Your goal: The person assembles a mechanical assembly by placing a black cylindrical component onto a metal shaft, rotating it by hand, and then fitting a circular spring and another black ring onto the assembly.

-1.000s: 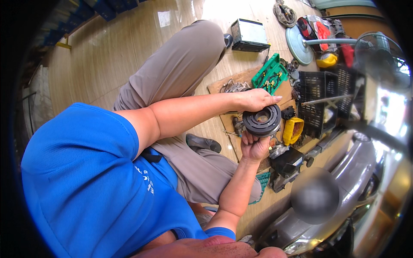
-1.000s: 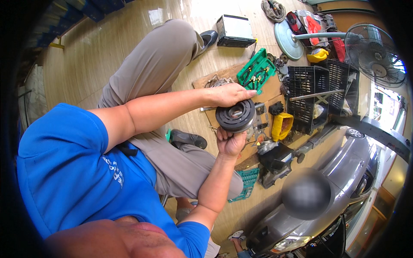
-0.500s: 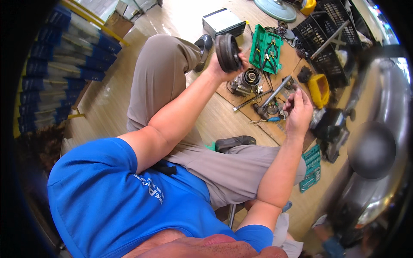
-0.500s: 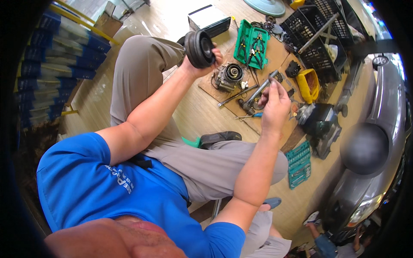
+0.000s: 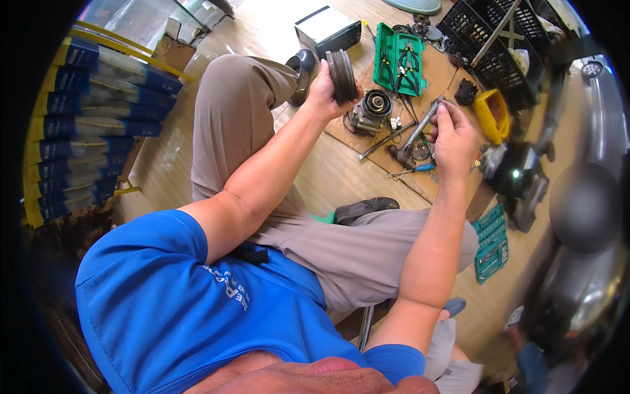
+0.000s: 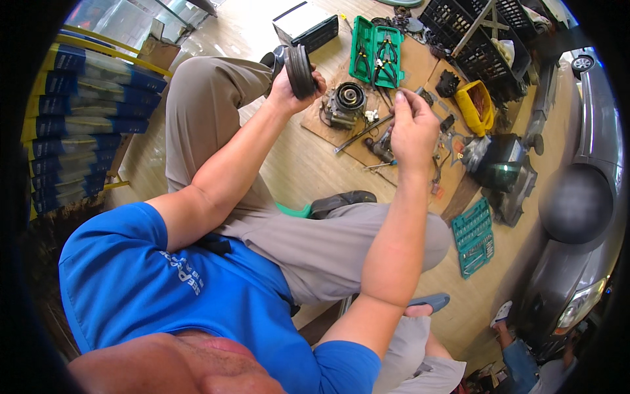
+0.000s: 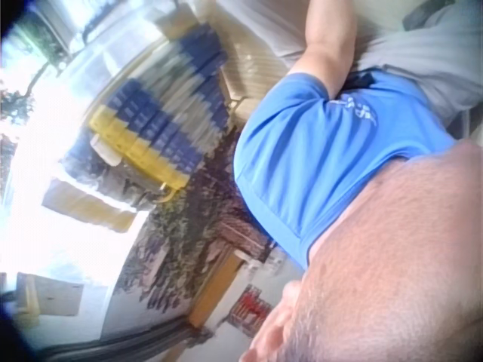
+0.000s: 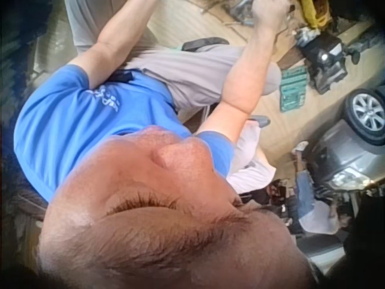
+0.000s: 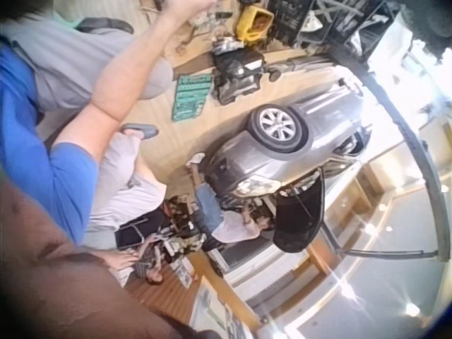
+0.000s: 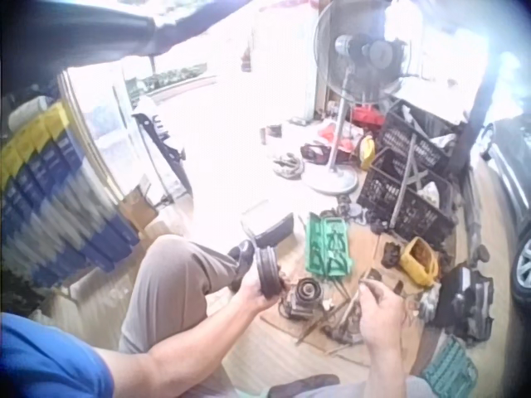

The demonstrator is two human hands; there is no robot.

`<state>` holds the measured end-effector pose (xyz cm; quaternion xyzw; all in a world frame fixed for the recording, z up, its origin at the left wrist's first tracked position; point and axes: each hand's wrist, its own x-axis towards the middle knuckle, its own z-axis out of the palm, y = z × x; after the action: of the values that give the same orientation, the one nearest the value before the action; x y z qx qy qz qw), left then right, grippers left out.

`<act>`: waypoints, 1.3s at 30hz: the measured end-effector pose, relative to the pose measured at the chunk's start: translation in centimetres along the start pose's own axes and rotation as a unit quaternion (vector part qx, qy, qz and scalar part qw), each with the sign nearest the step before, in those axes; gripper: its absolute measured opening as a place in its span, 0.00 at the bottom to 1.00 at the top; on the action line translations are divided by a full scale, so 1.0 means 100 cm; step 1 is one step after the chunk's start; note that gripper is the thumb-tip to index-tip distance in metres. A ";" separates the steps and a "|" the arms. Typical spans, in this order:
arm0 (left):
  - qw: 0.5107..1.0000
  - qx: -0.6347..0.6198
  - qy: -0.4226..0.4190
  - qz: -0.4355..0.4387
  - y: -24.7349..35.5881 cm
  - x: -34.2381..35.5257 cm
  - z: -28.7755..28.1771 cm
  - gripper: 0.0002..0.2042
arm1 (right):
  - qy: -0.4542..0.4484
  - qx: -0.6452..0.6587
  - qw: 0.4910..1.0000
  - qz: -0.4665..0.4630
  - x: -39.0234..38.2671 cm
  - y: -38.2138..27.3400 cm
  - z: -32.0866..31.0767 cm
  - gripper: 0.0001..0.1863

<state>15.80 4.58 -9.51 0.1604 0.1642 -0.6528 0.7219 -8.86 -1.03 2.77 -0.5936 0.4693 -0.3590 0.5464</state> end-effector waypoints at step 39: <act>0.937 0.269 0.219 -0.048 -0.123 -0.007 -0.125 0.31 | -0.184 -0.581 0.780 -0.138 0.106 0.171 0.107 0.21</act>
<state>3.10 9.58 -20.59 0.4789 0.1440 -0.6554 0.5660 1.62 -7.11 -16.61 -0.9117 0.3926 0.0269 0.1183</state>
